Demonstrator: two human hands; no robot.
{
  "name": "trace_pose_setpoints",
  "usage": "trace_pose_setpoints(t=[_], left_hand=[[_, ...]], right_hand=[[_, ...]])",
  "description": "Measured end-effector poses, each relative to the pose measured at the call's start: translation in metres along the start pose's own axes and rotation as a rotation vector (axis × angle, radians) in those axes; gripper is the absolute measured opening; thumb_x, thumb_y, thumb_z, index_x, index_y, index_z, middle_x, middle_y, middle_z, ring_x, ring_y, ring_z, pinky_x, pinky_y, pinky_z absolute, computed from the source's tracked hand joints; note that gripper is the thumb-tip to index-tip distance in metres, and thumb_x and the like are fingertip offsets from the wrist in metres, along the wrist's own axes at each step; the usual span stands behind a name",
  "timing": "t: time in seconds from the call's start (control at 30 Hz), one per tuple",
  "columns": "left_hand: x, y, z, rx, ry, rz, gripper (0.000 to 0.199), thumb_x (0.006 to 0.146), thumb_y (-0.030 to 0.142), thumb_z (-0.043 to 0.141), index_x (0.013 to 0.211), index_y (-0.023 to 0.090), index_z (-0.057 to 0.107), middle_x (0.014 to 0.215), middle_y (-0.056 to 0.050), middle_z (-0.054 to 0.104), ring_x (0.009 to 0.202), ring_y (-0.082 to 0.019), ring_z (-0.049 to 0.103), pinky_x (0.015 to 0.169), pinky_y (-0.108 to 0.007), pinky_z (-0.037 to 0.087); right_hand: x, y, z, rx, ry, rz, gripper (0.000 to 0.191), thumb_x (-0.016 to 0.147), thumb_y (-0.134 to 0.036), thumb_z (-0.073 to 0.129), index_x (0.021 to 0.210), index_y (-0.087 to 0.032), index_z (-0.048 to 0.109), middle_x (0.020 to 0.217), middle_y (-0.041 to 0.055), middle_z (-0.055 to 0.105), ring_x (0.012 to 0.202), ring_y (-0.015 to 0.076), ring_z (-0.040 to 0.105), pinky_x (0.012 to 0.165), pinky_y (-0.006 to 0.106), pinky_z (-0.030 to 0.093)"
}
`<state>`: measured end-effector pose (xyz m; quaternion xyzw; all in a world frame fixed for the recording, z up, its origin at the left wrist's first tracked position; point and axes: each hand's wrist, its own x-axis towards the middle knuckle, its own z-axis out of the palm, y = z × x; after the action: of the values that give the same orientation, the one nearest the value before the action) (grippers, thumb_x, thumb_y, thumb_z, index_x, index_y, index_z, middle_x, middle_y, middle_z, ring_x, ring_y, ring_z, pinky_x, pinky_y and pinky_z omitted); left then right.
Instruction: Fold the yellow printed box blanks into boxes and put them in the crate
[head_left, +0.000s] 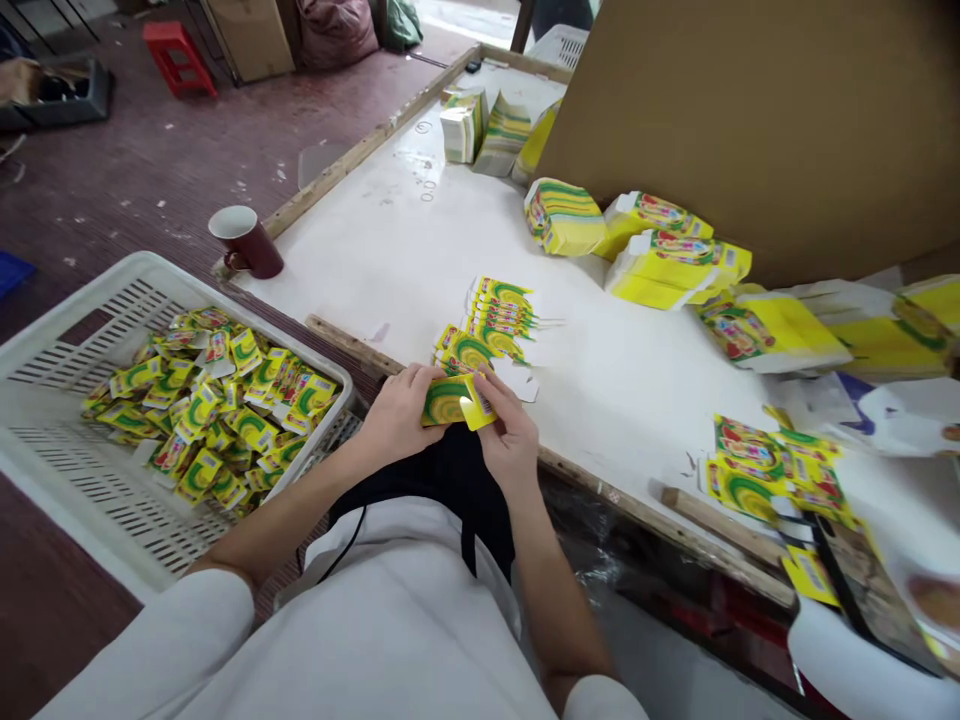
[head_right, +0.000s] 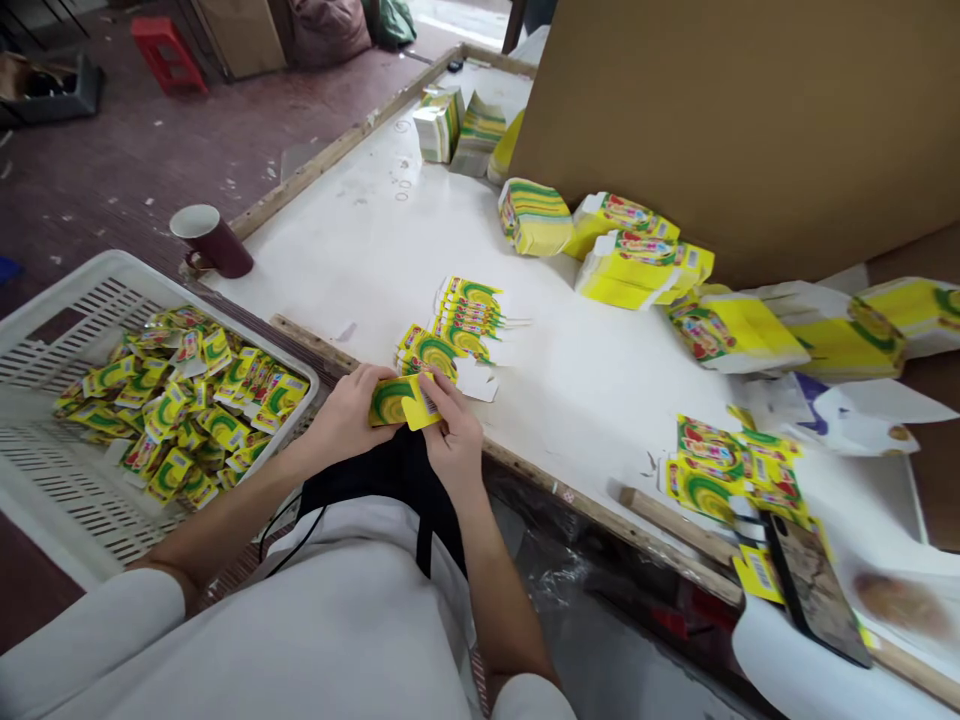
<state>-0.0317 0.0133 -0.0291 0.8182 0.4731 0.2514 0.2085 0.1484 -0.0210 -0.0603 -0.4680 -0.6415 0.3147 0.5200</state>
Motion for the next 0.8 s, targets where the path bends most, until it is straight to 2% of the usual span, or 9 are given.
trace_pose_setpoints(t=[0.1,0.27,0.33,0.4,0.5,0.6,0.7,0.77,0.8], left_hand=[[-0.003,0.001,-0.013,-0.007,-0.017,-0.017,0.049,0.071,0.024,0.074,0.116,0.019,0.053,0.113,-0.009,0.065,0.107,-0.027,0.066,0.092,-0.041,0.055],[-0.001,0.004,-0.028,-0.037,-0.088,-0.01,0.05,0.071,0.027,0.076,0.117,0.02,0.059,0.11,-0.007,0.07,0.1,-0.024,0.07,0.088,-0.036,0.056],[0.002,0.007,-0.028,-0.045,-0.084,0.012,0.048,0.072,0.029,0.076,0.117,0.019,0.06,0.109,-0.008,0.071,0.099,-0.024,0.071,0.088,-0.036,0.056],[0.004,0.01,-0.025,-0.035,-0.041,0.022,0.048,0.074,0.031,0.075,0.118,0.019,0.059,0.11,-0.009,0.071,0.101,-0.025,0.07,0.089,-0.037,0.056],[0.0,0.006,-0.027,-0.01,0.003,-0.008,0.051,0.074,0.031,0.075,0.12,0.019,0.058,0.114,-0.009,0.07,0.105,-0.026,0.069,0.092,-0.038,0.054],[-0.017,-0.018,-0.045,0.071,0.045,-0.124,0.052,0.074,0.033,0.076,0.121,0.021,0.058,0.115,-0.009,0.069,0.107,-0.028,0.067,0.095,-0.041,0.053],[-0.042,-0.058,-0.075,0.294,0.193,-0.381,0.06,0.074,0.037,0.076,0.127,0.018,0.056,0.122,-0.015,0.066,0.117,-0.037,0.061,0.103,-0.054,0.045],[-0.056,-0.083,-0.092,0.402,0.293,-0.53,0.078,0.069,0.043,0.079,0.136,0.014,0.049,0.137,-0.022,0.056,0.132,-0.045,0.049,0.111,-0.063,0.035],[-0.061,-0.091,-0.097,0.393,0.304,-0.556,0.079,0.071,0.046,0.078,0.137,0.013,0.048,0.139,-0.023,0.055,0.134,-0.046,0.047,0.112,-0.064,0.033]], right_hand=[[0.002,0.002,-0.009,-0.077,-0.173,0.001,0.048,0.093,-0.024,0.063,0.14,-0.032,0.059,0.16,0.0061,0.043,0.145,0.026,0.045,0.117,0.045,0.043],[0.01,-0.007,-0.028,-0.144,-0.334,-0.007,0.031,0.093,-0.025,0.064,0.122,-0.03,0.073,0.155,0.0072,0.05,0.142,0.0266,0.05,0.115,0.043,0.045],[0.013,-0.012,-0.027,-0.143,-0.313,0.019,0.027,0.089,-0.026,0.069,0.115,-0.03,0.076,0.151,0.0069,0.054,0.137,0.0271,0.055,0.114,0.044,0.046],[0.014,-0.016,-0.019,-0.11,-0.2,0.043,0.025,0.087,-0.027,0.071,0.111,-0.03,0.077,0.147,0.0062,0.059,0.136,0.0273,0.056,0.115,0.045,0.044],[0.015,-0.011,-0.003,0.018,-0.103,0.066,0.047,0.086,-0.031,0.073,0.132,-0.03,0.065,0.147,0.0077,0.058,0.138,0.0267,0.053,0.117,0.046,0.041],[0.019,0.01,0.001,0.013,-0.032,0.109,0.074,0.083,-0.036,0.076,0.149,-0.027,0.045,0.148,0.0117,0.055,0.131,0.0269,0.058,0.114,0.047,0.044],[0.028,0.04,-0.008,-0.286,0.119,0.176,0.062,0.083,-0.033,0.073,0.14,-0.022,0.054,0.134,0.0151,0.065,0.125,0.0316,0.059,0.111,0.056,0.042],[0.033,0.056,-0.015,-0.433,0.086,0.205,0.047,0.084,-0.025,0.067,0.13,-0.018,0.061,0.118,0.0159,0.071,0.116,0.0334,0.061,0.107,0.059,0.043],[0.035,0.061,-0.018,-0.476,0.059,0.207,0.042,0.083,-0.022,0.066,0.124,-0.017,0.064,0.111,0.0154,0.072,0.111,0.0333,0.062,0.104,0.059,0.044]])
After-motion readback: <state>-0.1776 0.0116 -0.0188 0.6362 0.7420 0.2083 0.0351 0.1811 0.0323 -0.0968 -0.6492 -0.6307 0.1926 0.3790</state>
